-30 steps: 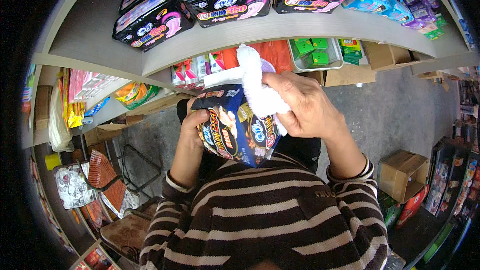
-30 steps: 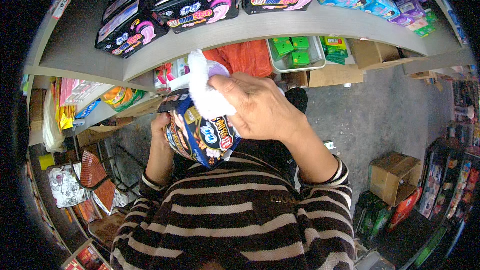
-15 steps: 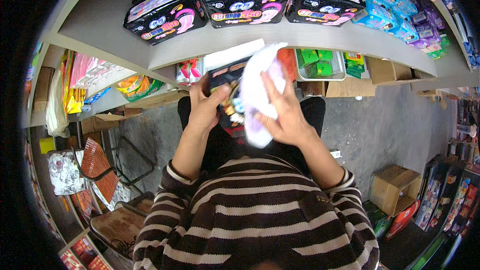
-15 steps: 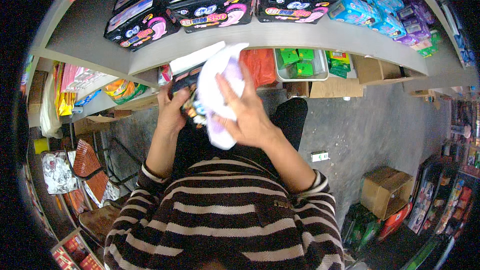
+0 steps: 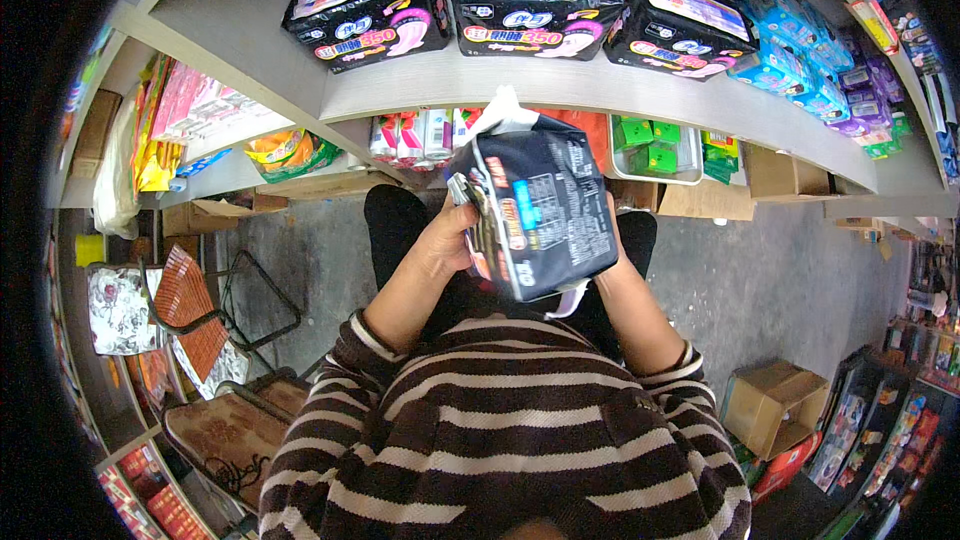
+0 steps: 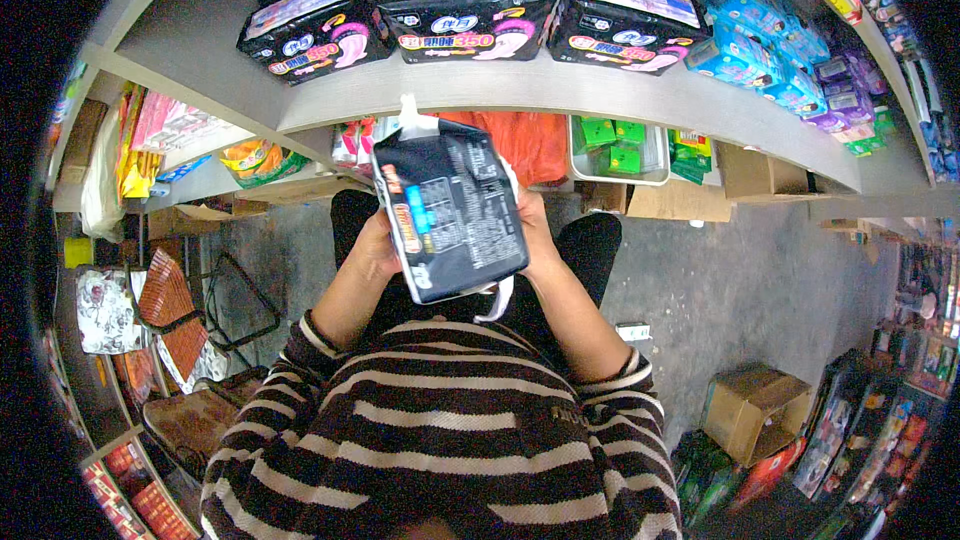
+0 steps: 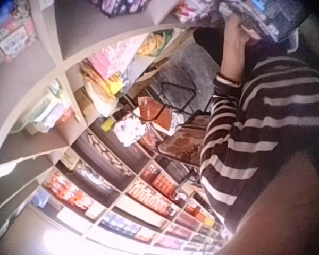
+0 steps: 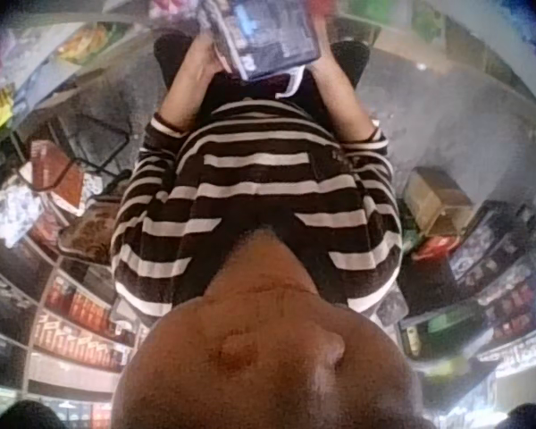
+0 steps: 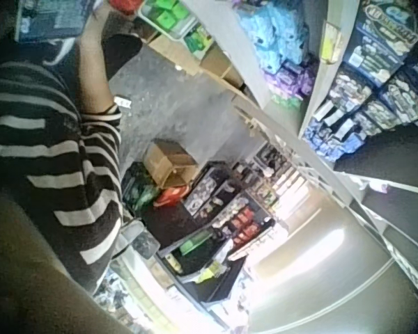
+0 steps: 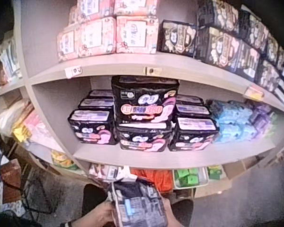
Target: The person wipes the surfaces of multiple packaged items on a store shelf using a cloth. They pick up each item, wipe it, and place it back on the shelf, repeating this process for several different products.
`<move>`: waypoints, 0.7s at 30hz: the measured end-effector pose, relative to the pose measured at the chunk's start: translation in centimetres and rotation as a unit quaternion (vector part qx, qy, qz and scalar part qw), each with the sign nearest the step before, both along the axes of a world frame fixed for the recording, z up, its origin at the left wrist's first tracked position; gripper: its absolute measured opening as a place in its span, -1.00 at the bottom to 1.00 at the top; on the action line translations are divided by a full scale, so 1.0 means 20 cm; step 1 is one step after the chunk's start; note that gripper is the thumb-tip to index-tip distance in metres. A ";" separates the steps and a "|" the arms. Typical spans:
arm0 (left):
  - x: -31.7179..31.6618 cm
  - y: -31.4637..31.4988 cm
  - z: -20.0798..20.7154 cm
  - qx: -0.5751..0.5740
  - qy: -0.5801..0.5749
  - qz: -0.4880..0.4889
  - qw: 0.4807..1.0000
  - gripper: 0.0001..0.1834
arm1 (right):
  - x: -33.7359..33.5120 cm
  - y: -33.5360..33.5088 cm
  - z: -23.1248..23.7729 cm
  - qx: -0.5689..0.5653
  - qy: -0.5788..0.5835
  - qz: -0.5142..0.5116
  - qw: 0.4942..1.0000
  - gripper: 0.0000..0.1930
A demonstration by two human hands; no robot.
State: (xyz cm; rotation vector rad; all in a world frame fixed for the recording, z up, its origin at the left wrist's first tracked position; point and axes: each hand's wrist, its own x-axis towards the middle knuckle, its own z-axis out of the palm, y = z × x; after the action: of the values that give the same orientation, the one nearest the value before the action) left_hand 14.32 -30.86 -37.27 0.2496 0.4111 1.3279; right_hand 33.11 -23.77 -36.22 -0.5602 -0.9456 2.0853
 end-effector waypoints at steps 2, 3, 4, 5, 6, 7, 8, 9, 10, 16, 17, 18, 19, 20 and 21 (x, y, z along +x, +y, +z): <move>-0.01 -0.01 0.00 0.030 0.006 -0.027 0.999 -0.33 | 0.01 0.01 0.03 0.099 -0.129 -0.009 0.987 -0.76; -0.02 -0.02 0.01 0.041 -0.009 -0.022 0.999 -0.30 | 0.02 0.02 0.05 0.195 -0.165 -0.016 0.967 -0.75; -0.03 -0.03 0.02 0.025 -0.016 -0.005 1.000 -0.27 | 0.04 0.02 0.07 0.301 -0.243 -0.032 0.922 -0.72; -0.03 -0.03 0.03 0.017 0.025 0.013 0.999 -0.23 | 0.05 0.03 0.10 0.451 -0.312 -0.082 0.832 -0.68; -0.03 -0.04 0.04 0.021 0.021 0.002 1.000 -0.18 | 0.06 0.03 0.13 0.356 -0.263 -0.099 0.891 -0.73; -0.03 -0.05 0.04 0.009 0.002 -0.001 1.000 -0.16 | 0.05 0.02 0.17 0.321 -0.223 -0.158 0.907 -0.77; -0.03 -0.07 0.05 0.000 -0.014 -0.015 1.000 -0.14 | 0.07 0.00 0.23 0.372 -0.231 -0.204 0.876 -0.80; -0.02 -0.08 0.05 -0.023 -0.039 -0.031 0.998 -0.08 | 0.08 -0.02 0.29 0.325 -0.185 -0.220 0.901 -0.81; -0.01 -0.09 0.06 -0.077 -0.017 -0.053 0.996 -0.08 | 0.09 -0.03 0.36 0.278 -0.138 -0.235 0.921 -0.81; 0.02 -0.10 0.11 0.010 0.141 0.034 0.989 -0.22 | 0.11 -0.15 0.69 0.750 -0.229 -0.163 0.599 -0.72; 0.02 -0.07 0.13 -0.006 0.135 0.031 0.990 -0.23 | 0.08 -0.15 0.69 0.754 -0.259 -0.149 0.585 -0.69; 0.01 -0.06 0.15 0.004 0.142 0.074 0.987 -0.24 | 0.05 -0.15 0.69 0.760 -0.288 -0.131 0.567 -0.65; 0.00 -0.06 0.17 0.012 0.153 0.081 0.985 -0.24 | 0.04 -0.14 0.69 0.754 -0.305 -0.142 0.564 -0.60; -0.01 -0.06 0.20 0.038 0.161 0.088 0.982 -0.23 | 0.04 -0.12 0.68 0.734 -0.303 -0.157 0.587 -0.58; -0.01 -0.06 0.22 0.070 0.149 0.099 0.981 -0.21 | 0.04 -0.10 0.68 0.721 -0.311 -0.162 0.597 -0.59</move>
State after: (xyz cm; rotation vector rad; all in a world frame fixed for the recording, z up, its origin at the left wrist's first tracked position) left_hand 14.21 -32.02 -32.91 0.5410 0.6070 1.5224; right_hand 33.88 -25.79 -22.71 -0.4294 -2.2591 0.2277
